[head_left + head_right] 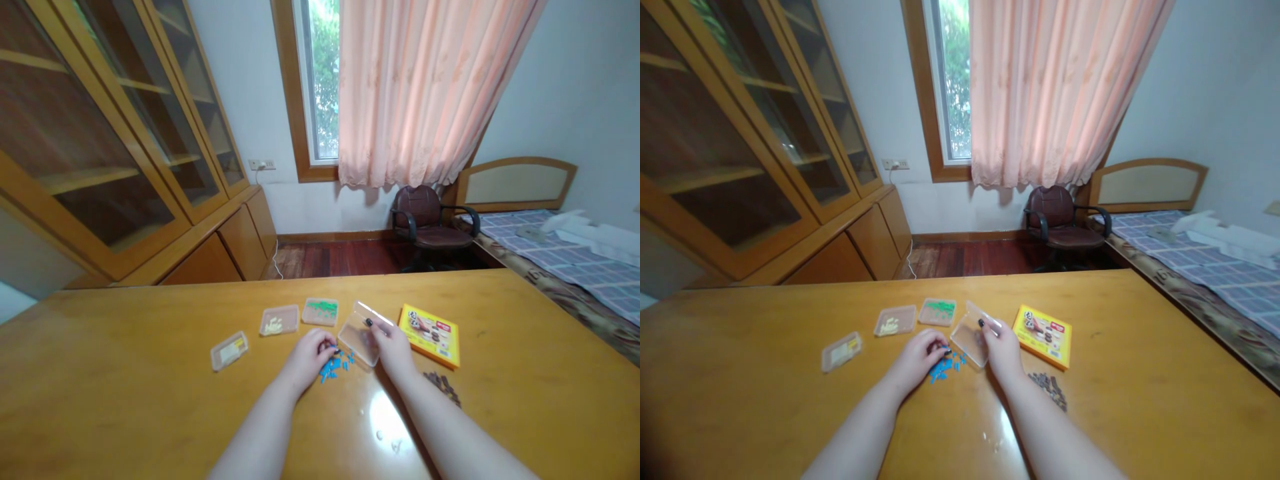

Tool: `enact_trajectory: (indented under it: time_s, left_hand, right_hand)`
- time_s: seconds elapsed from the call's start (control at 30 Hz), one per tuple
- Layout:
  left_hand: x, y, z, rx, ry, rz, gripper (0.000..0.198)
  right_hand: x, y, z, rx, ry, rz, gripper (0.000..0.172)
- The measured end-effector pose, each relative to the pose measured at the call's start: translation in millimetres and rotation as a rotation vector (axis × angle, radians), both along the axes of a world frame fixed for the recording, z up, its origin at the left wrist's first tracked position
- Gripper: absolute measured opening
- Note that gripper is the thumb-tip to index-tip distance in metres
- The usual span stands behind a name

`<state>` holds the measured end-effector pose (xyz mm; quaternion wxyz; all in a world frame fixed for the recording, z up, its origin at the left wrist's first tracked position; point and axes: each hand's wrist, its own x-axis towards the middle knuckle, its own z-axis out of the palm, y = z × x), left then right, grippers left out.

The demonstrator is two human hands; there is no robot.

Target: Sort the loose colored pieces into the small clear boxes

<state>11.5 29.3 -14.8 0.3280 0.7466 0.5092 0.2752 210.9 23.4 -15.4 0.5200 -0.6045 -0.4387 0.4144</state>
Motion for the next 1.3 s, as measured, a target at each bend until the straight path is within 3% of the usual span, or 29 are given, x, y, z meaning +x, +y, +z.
enact_trajectory:
  time_s: [0.1,0.27,0.53,0.77,1.0,1.3]
  left_hand:
    - [2,-1,3.8,0.044,-0.051,0.033,0.009]
    - [7,-9,10.4,0.254,-0.061,0.079,0.014]
    - [12,-9,7.3,0.364,-0.036,-0.067,0.022]
    - [1,0,6.5,0.289,0.038,0.1,0.021]
    - [14,-15,9.2,0.233,0.189,-0.323,0.036]
    - [15,-9,4.2,0.295,0.276,-0.316,0.018]
  right_hand:
    - [-1,1,-1.0,0.008,0.038,-0.007,0.033]
    - [-3,0,-5.8,0.047,-0.01,0.05,0.031]
    - [-10,-3,-5.2,0.073,0.032,0.201,0.031]
    - [-2,1,0.3,0.066,-0.009,-0.034,0.031]
    - [1,1,9.1,0.108,-0.015,-0.117,0.033]
    - [0,0,1.5,0.105,-0.009,-0.051,0.034]
